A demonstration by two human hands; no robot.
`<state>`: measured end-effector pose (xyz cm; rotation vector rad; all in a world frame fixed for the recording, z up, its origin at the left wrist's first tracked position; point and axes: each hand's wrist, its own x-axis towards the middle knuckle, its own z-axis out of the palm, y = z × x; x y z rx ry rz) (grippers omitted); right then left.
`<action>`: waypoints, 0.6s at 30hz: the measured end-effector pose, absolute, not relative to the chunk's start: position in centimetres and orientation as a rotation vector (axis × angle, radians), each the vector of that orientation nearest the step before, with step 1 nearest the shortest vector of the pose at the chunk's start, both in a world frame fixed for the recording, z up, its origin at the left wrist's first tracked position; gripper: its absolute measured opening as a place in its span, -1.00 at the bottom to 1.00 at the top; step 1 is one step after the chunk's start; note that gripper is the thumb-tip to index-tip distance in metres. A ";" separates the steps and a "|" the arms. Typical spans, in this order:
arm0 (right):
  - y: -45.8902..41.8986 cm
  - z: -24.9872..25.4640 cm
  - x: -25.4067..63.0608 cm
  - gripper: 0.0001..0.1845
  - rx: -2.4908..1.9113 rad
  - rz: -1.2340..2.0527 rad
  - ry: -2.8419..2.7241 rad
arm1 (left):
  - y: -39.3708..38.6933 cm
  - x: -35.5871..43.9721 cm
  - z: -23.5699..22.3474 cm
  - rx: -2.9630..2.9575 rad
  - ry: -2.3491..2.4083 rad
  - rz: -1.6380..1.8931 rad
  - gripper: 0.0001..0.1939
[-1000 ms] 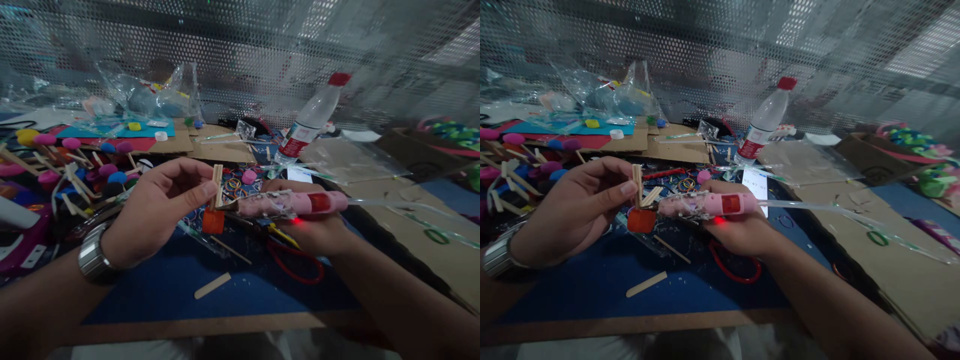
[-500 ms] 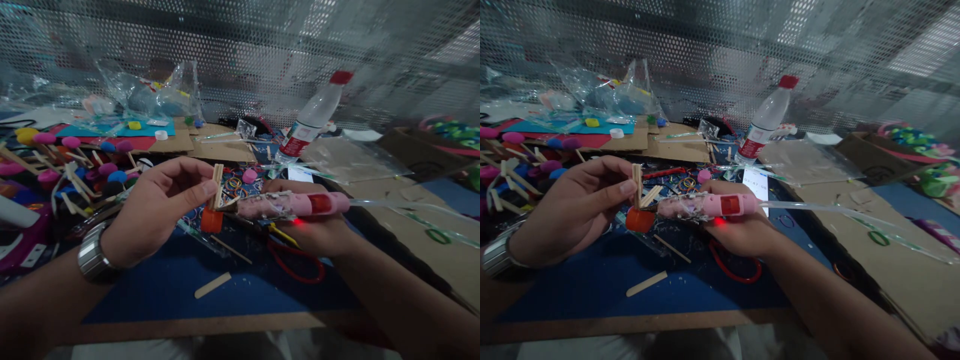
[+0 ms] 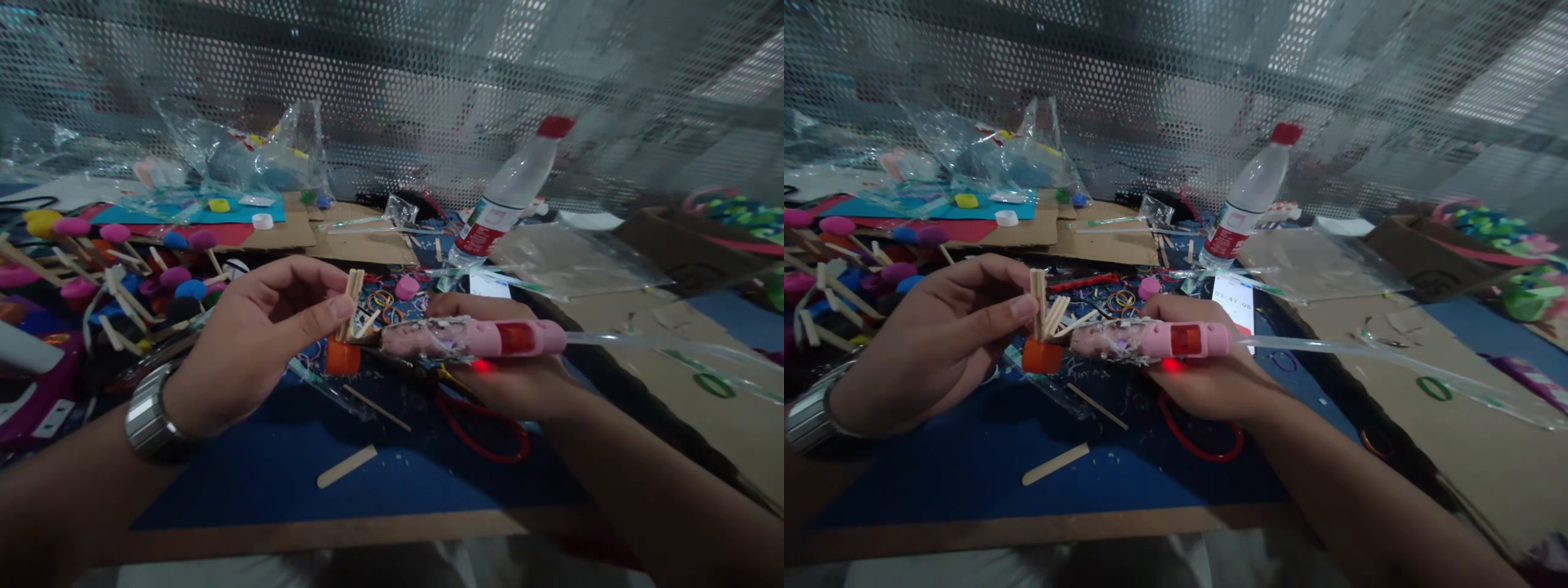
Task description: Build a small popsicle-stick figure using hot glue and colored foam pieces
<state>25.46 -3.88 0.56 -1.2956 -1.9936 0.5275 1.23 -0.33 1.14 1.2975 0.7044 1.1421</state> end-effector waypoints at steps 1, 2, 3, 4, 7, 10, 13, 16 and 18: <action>-3.8 0.5 25.4 -0.85 -1.292 0.499 -2.013 | -0.3 1.2 1.1 1.297 0.708 1.143 -0.88; -3.8 0.5 25.4 -0.85 -1.285 0.486 -2.017 | -0.3 1.2 1.1 1.297 0.712 1.146 -0.87; -3.8 0.5 25.4 -0.86 -1.278 0.485 -2.013 | -0.4 1.2 1.2 1.293 0.721 1.146 -0.87; -3.8 0.6 25.3 -0.88 -1.266 0.494 -2.004 | -0.4 1.2 1.2 1.289 0.721 1.149 -0.86; -3.8 0.7 25.2 -0.91 -1.250 0.549 -1.970 | -0.4 1.2 1.3 1.266 0.733 1.157 -0.86; -3.9 0.8 25.2 -0.91 -1.264 0.564 -1.947 | -0.5 1.2 1.4 1.251 0.753 1.167 -0.84; -3.9 0.6 25.4 -0.93 -1.234 0.523 -1.938 | -0.5 1.2 1.6 1.236 0.762 1.174 -0.83; -3.6 0.1 25.6 -0.92 -1.154 0.447 -1.922 | -0.5 1.3 1.7 1.202 0.751 1.169 -0.84; -3.3 -0.3 25.8 -0.84 -1.092 0.356 -1.901 | -0.5 1.4 1.8 1.167 0.742 1.175 -0.83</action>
